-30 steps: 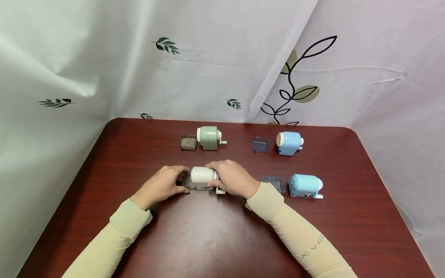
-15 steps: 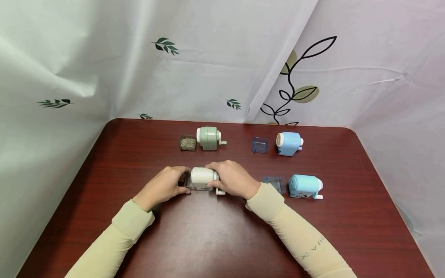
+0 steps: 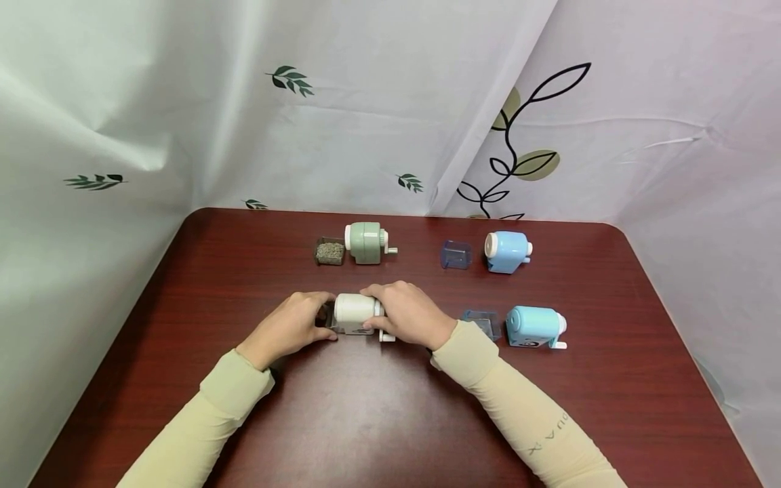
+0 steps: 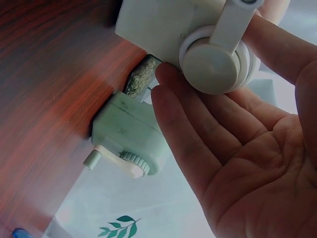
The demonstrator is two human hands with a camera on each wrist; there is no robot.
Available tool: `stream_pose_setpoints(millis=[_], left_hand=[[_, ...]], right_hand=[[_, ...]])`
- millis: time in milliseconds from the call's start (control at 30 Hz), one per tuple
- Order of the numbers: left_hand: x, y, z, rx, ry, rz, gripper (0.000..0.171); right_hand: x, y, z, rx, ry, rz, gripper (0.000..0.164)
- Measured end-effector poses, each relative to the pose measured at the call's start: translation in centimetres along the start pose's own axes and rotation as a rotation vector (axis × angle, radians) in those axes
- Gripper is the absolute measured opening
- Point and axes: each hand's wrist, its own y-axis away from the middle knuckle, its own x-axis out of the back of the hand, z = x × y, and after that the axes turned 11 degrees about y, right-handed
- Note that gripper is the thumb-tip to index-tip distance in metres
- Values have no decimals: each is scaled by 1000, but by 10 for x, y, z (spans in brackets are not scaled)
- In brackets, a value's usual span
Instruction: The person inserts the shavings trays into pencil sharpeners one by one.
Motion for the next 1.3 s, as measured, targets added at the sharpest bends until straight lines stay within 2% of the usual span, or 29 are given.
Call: stream_pose_setpoints(millis=[400,800,1300], left_hand=[[-2,-3,0,1,-3,13,60],[-5,-7,4,11,2,22,54],[-6,-8,6,6,6,20,50]], right_hand=[[-1,0,2,19,6,18,51],[-2,0,3,40,-5,31,49],[-2,0,1,35,-6,25,49]])
